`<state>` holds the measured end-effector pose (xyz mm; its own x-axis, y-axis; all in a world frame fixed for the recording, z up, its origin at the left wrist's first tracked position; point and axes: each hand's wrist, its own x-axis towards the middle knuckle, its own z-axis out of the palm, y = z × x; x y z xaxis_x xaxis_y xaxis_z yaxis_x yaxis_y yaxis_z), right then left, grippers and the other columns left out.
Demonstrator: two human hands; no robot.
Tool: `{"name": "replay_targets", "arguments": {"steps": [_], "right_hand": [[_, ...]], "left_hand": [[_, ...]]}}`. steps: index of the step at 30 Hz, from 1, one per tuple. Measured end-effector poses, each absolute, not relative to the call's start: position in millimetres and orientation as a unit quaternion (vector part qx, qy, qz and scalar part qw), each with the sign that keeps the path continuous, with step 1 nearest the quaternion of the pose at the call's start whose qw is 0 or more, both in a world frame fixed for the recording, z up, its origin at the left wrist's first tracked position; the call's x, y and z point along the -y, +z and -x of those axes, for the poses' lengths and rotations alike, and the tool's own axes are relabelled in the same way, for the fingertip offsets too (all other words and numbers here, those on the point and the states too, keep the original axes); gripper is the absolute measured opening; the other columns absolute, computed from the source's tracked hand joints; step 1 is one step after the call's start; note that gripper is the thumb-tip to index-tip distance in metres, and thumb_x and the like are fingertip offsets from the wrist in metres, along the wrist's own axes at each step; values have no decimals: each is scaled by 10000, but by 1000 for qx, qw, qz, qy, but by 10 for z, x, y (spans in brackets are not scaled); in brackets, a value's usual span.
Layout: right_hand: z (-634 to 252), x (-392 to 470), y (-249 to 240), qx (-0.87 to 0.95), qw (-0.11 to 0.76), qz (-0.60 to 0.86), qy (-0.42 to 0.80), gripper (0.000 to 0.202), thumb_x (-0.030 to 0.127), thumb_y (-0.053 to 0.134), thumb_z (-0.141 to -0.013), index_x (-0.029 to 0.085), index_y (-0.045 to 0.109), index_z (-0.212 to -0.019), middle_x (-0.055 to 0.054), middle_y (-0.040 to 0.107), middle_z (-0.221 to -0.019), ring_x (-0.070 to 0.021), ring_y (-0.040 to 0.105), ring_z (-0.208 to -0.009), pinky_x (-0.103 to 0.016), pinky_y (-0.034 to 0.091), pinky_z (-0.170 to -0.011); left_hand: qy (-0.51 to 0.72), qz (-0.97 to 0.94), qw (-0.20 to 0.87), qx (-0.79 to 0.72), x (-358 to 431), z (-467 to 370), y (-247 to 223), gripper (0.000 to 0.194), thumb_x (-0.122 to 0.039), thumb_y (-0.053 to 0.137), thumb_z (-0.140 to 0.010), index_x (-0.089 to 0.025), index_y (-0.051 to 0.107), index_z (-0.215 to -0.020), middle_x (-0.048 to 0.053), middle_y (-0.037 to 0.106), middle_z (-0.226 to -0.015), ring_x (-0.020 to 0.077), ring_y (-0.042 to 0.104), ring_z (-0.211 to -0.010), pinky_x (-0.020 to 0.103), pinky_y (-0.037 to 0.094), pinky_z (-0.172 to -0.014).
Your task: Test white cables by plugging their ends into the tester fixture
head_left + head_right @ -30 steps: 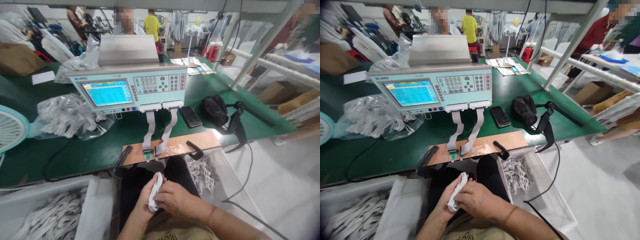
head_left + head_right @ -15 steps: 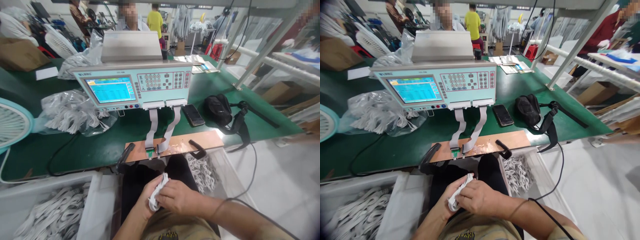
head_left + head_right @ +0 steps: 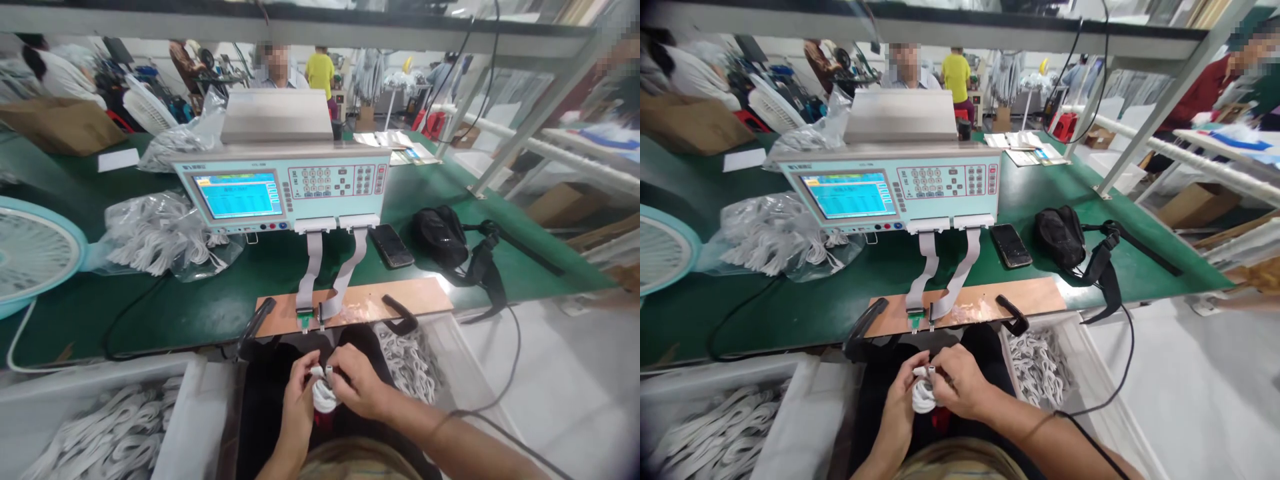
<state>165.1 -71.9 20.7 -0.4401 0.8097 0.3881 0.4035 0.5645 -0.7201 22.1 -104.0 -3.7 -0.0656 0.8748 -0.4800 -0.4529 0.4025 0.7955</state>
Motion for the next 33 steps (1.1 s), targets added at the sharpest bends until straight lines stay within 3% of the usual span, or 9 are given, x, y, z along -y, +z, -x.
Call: {"name": "replay_targets", "arguments": {"steps": [5, 10, 14, 19, 23, 27, 33], "right_hand": [[-1559, 609, 7, 671, 413, 485, 379, 130, 242, 436, -834, 198, 511, -738, 16, 523, -656, -143, 464, -628, -270, 369, -609], [-1461, 493, -84, 509, 475, 503, 512, 203, 309, 504, -814, 186, 496, -654, 47, 466, -587, -117, 427, -567, -234, 352, -551], [-1422, 463, -74, 452, 466, 524, 552, 222, 323, 580, -764, 159, 551, -616, 44, 470, -544, -108, 403, -529, -231, 329, -516], [-1361, 463, -51, 426, 484, 510, 570, 247, 368, 623, -730, 150, 592, -617, 32, 507, -543, -110, 426, -521, -233, 347, -518], [-1344, 467, -22, 407, 496, 510, 573, 259, 383, 636, -717, 153, 588, -609, 36, 499, -534, -105, 419, -501, -229, 341, -500], [-1383, 465, 16, 419, 497, 519, 555, 257, 383, 632, -728, 155, 594, -616, 37, 502, -535, -107, 425, -507, -228, 340, -503], [-1390, 456, 27, 444, 479, 515, 555, 253, 374, 626, -743, 153, 603, -624, 31, 528, -541, -109, 438, -511, -229, 347, -508]], "left_hand": [[501, -317, 649, -477, 878, -40, 31, 312, -242, 671, -734, -188, 651, -1040, 62, 676, -994, 214, 616, -907, 262, 489, -791], [487, -303, 658, -488, 731, -57, 126, 180, -272, 687, -726, -191, 615, -870, 4, 632, -765, 157, 584, -687, 258, 515, -590], [478, -257, 710, -449, 730, -50, 130, 131, -238, 674, -745, -195, 561, -795, -12, 608, -747, 132, 572, -673, 248, 506, -598], [466, -209, 766, -391, 706, 42, 64, 182, -193, 672, -751, -183, 617, -924, 10, 639, -825, 124, 594, -729, 233, 492, -671], [453, -175, 799, -354, 689, 106, -11, 114, -163, 650, -765, -145, 655, -877, 25, 659, -794, 88, 578, -649, 219, 488, -673], [453, -153, 808, -344, 715, 138, -63, 304, -87, 722, -662, -132, 671, -959, 57, 685, -886, 118, 614, -728, 249, 504, -751], [464, -158, 785, -379, 697, 107, -61, 235, -133, 730, -679, -134, 683, -910, 35, 682, -823, 92, 602, -657, 214, 508, -681]]}}
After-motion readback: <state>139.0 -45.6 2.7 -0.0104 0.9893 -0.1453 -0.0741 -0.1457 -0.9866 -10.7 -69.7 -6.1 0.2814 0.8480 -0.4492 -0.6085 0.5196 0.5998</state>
